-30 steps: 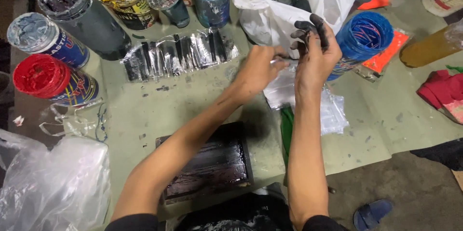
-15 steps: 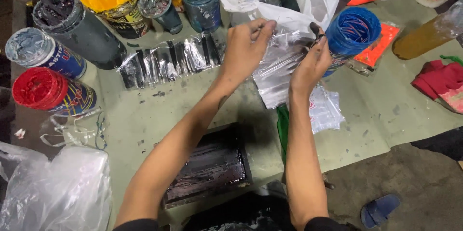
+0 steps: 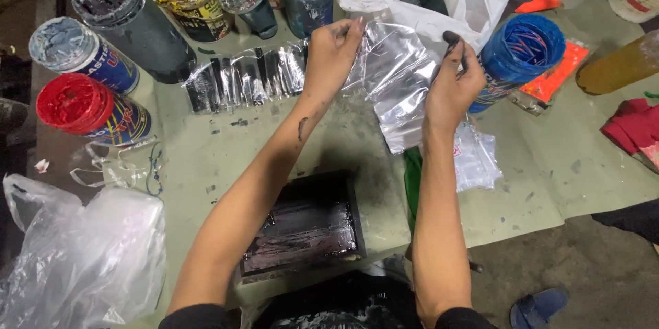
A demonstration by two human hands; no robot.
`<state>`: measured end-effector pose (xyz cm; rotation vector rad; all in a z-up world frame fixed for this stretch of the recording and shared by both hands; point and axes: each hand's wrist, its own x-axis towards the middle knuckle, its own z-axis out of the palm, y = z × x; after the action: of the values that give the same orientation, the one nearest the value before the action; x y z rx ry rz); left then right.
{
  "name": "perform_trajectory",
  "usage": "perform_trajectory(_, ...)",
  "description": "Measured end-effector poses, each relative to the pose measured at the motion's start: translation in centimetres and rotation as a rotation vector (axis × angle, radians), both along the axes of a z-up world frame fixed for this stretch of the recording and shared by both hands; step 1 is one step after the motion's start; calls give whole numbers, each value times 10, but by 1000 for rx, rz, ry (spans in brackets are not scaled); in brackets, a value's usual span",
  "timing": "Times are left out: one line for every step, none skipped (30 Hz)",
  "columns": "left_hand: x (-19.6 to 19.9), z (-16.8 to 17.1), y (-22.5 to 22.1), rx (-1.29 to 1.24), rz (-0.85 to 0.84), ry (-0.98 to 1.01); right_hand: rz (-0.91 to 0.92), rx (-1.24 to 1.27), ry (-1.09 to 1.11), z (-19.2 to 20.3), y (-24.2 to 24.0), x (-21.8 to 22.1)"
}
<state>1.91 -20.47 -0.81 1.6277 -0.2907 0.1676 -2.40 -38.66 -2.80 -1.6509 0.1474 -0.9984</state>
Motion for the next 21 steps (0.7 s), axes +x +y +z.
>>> perform_trajectory(-1,-1,2,0,3,1,3,0,1,-1,-4,1)
perform_trajectory(-2,-1,3,16,11,7,-17,-33,-35,-2,-7,1)
perform_trajectory(-2,0,4,30,19,8,-37,-68,-75,-2,-11,4)
perform_trajectory(-2,-2,5,28,22,5,-33,-70,-78,3,-16,3)
perform_trajectory(-3,-4,6,60,-11,-10,-85,-97,-108,7,-20,2)
perform_trajectory(-4,-5,6,93,-45,-25,-137,-125,-138,11,-24,1)
perform_trajectory(-4,-6,5,92,-43,-23,-135,-125,-136,14,-29,0)
perform_trajectory(-4,-7,2,132,-40,-89,-178,-197,-129,17,-35,-1)
perform_trajectory(-4,-8,-1,172,-38,-154,-222,-269,-123,20,-42,-2)
perform_trajectory(0,-13,-3,171,-38,-153,-221,-270,-121,23,-44,-8)
perform_trajectory(4,-17,-5,172,-12,-103,-213,-222,-51,27,-45,-12)
perform_trajectory(9,-21,-7,172,14,-53,-203,-173,20,31,-47,-17)
perform_trajectory(7,-14,-3,171,13,-52,-204,-173,21,25,-57,-17)
perform_trajectory(5,-6,1,67,34,-16,-231,-233,41,19,-66,-17)
perform_trajectory(3,1,6,-37,57,20,-255,-292,61,13,-75,-16)
perform_trajectory(8,3,15,-36,58,20,-254,-291,61,11,-78,-17)
perform_trajectory(13,4,24,26,162,-34,-288,-433,38,9,-81,-18)
perform_trajectory(17,5,34,88,265,-89,-319,-576,14,8,-84,-19)
perform_trajectory(19,10,44,89,272,-90,-312,-575,12,10,-81,-23)
perform_trajectory(20,15,55,55,303,-73,-336,-601,54,12,-78,-27)
perform_trajectory(21,21,66,20,335,-58,-361,-628,95,15,-75,-31)
